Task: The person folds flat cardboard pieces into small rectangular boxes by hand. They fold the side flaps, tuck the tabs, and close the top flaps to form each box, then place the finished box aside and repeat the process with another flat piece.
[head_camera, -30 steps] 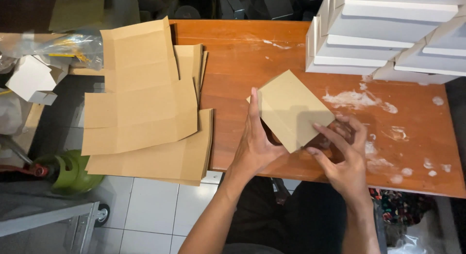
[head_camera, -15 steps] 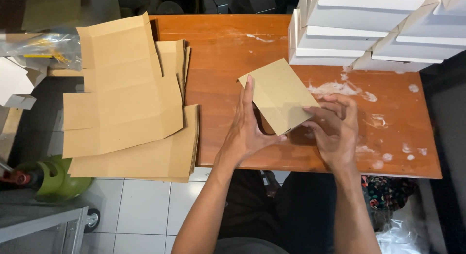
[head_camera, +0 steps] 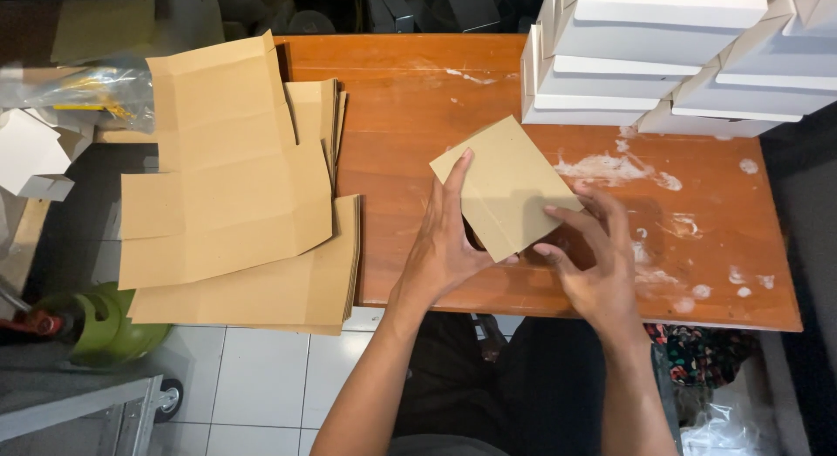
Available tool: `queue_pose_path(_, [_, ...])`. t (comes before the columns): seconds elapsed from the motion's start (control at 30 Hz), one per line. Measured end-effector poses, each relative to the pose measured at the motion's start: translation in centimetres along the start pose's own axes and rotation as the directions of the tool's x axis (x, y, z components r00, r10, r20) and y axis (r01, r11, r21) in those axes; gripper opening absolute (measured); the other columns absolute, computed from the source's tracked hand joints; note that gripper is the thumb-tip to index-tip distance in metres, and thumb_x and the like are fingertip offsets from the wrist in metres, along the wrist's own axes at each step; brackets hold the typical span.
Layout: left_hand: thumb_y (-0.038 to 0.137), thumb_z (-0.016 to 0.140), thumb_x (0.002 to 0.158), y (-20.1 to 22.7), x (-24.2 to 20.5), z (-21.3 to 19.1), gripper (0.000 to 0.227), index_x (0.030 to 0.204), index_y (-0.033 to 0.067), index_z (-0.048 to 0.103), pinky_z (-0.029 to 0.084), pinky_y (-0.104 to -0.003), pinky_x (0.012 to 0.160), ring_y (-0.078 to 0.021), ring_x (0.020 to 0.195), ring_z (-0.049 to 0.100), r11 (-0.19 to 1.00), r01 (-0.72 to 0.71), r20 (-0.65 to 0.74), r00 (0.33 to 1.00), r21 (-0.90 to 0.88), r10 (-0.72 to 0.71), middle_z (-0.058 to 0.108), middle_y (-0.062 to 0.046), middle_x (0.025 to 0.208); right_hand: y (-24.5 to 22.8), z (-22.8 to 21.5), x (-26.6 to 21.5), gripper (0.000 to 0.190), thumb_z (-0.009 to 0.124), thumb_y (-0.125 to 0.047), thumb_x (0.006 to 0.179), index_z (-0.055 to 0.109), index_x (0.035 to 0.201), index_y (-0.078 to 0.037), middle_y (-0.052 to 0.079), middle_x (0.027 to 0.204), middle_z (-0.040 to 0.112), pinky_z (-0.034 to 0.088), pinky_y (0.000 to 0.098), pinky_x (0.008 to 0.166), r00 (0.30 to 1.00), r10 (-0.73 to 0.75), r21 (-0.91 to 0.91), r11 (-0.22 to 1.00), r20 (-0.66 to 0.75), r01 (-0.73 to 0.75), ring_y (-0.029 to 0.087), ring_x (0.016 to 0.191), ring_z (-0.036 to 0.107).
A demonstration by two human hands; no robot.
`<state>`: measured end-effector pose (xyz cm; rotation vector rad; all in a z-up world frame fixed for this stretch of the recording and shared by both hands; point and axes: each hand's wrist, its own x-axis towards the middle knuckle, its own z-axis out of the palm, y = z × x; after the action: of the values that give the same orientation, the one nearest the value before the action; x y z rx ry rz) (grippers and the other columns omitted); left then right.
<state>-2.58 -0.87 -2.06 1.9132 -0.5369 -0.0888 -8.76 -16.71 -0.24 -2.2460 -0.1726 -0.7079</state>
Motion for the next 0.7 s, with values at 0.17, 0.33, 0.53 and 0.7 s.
queue_pose_path(0.17, [0.016,0.079,0.048,0.5,-0.4,-0.3,0.112,0.136,0.0132,0.01,0.018,-0.054,0.099,-0.0439,0.125,0.014,0.997,0.064,0.049,0.997,0.037,-0.066,0.01,-0.029,0.136,-1.4,0.6,-0.6,0.055,0.072,-0.025,0.06,0.049,0.107,-0.007,0.016,0.123,0.028,0.033,0.0535,0.093,0.994,0.108,0.013,0.994,0.008,-0.108,0.045,0.112,0.037])
queue_pose_path(0.33, [0.002,0.068,0.061,2.3,-1.5,-1.4,0.095,0.136,0.0105,0.01,0.018,-0.055,0.098,-0.0462,0.124,0.015,0.998,0.059,0.057,0.997,-0.004,-0.059,0.014,-0.031,0.134,-1.6,1.2,-1.0,0.072,0.077,-0.032,0.053,0.044,0.112,-0.004,0.02,0.129,0.02,0.032,0.0544,0.094,0.995,0.098,-0.043,0.994,-0.003,-0.098,0.046,0.115,0.033])
queue_pose_path(0.53, [-0.008,0.04,0.074,2.8,-2.6,-1.7,0.074,0.133,-0.0004,-0.003,0.024,-0.053,0.096,-0.0451,0.12,0.025,0.975,-0.028,-0.116,0.993,-0.221,0.002,0.025,-0.032,0.129,0.3,0.6,-0.9,0.049,0.065,-0.014,0.07,0.043,0.113,-0.005,0.019,0.128,0.025,0.029,0.0529,0.095,0.996,0.091,0.097,0.991,-0.013,-0.089,0.042,0.119,0.032])
queue_pose_path(0.7, [0.002,0.043,0.08,1.7,-2.6,-1.7,0.052,0.129,-0.0004,0.025,0.038,-0.044,0.089,-0.033,0.102,0.05,0.98,-0.025,-0.156,0.988,-0.197,-0.007,0.05,-0.019,0.107,0.7,-0.1,0.4,0.028,0.053,-0.007,0.081,0.05,0.106,0.006,0.021,0.111,0.041,0.032,0.0464,0.097,0.993,0.035,0.207,0.978,-0.116,-0.011,0.038,0.113,0.042])
